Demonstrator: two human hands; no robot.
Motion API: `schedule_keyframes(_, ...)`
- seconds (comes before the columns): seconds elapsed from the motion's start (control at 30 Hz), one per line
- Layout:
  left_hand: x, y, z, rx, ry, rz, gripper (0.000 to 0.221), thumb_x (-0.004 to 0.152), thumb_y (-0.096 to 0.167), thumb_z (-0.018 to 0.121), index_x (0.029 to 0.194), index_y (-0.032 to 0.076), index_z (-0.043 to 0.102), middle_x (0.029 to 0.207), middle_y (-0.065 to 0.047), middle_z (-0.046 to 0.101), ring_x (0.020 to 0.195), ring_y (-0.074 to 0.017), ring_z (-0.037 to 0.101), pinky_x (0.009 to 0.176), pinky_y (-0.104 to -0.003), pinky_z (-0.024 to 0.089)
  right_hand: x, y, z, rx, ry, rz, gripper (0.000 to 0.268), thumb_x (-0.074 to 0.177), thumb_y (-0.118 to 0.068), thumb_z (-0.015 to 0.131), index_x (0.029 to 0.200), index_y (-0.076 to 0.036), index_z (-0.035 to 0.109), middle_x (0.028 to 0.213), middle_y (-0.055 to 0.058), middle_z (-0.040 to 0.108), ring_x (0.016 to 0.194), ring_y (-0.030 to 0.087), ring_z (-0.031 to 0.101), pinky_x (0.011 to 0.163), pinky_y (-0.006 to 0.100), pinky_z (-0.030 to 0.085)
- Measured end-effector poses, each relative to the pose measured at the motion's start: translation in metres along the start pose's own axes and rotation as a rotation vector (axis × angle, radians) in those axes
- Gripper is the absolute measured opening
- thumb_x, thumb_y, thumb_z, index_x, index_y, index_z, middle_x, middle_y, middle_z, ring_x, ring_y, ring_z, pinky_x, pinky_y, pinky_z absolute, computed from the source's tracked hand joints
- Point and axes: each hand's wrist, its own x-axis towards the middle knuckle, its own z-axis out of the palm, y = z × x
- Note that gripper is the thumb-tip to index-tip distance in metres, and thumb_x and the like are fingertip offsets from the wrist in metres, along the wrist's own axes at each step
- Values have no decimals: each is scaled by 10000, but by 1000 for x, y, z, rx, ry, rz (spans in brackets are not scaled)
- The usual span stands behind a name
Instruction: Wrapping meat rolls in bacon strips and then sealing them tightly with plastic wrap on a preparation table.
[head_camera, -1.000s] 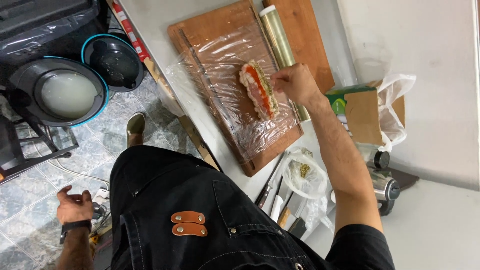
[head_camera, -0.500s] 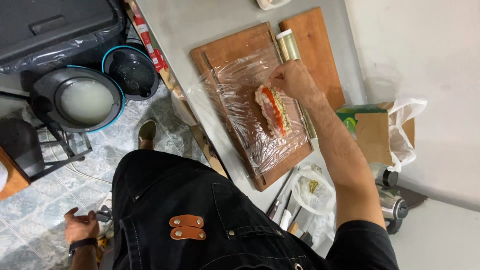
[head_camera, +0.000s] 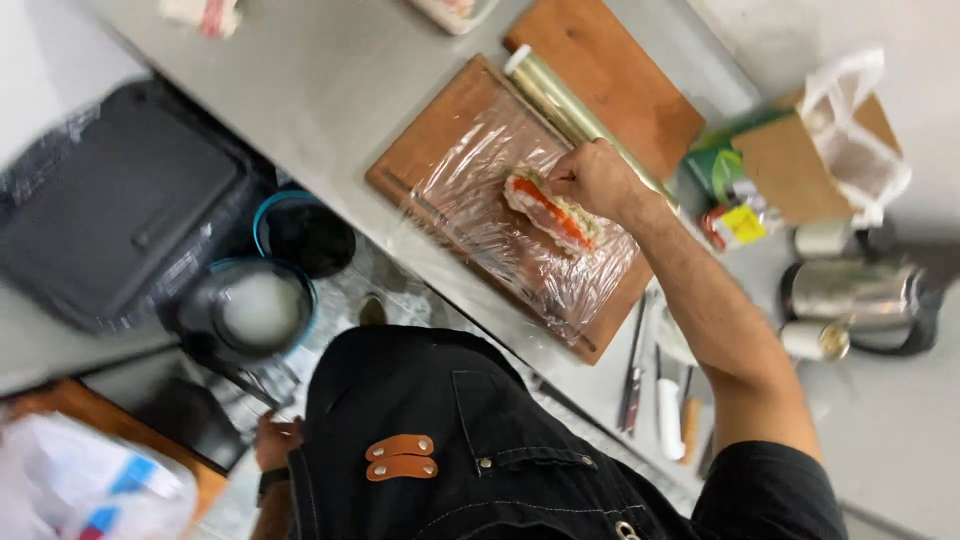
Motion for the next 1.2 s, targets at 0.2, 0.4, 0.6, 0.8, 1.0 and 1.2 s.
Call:
schedule_keyframes(0.2,62,38,-29,0,-220,25,625,910,485,746,1437,209,553,998,-77,849,1036,-360,790,885,-514,542,-74,20,9,69,114,99,170,900,20,640,824,-90,745,773,23,777,672,247,671,727,412,525)
schedule_keyframes(0.4,144,55,-28,-217,-212,1345,733,957,193,768,1532,-1,357,910,-29,436,630,-161,542,594,-431,455,-126,32,34,73,100,240,451,1137,-189,652,722,-76,515,643,89,630,585,313,563,656,480,458)
schedule_keyframes(0.6,75,140,-36,-38,-2,358,642,990,303,724,1551,70,519,905,-50,751,897,-374,738,813,-567,524,-155,28,26,180,360,205,237,1084,-157,680,1218,-12,811,1217,121,825,1031,359,784,892,509,613)
schedule_keyframes(0.8,52,224,-32,42,34,535,728,1121,651,458,674,94,600,670,-121,707,653,-362,653,645,-535,415,-178,-16,11,556,1101,369,190,1157,-161,707,1124,1,803,709,28,704,585,101,616,536,262,499)
schedule_keyframes(1.0,31,352,-48,-348,292,946,104,1074,161,715,1165,119,687,1120,-89,788,944,-299,761,809,-366,615,-216,21,118,657,989,325,469,944,-42,848,1394,6,728,1153,217,765,1038,384,776,880,429,628)
schedule_keyframes(1.2,64,391,-41,-23,388,949,322,1127,364,712,890,182,833,943,-55,799,986,-324,705,894,-459,506,-294,-27,130,552,890,541,780,824,16,822,1542,134,542,1437,471,578,1343,667,513,1147,723,427)
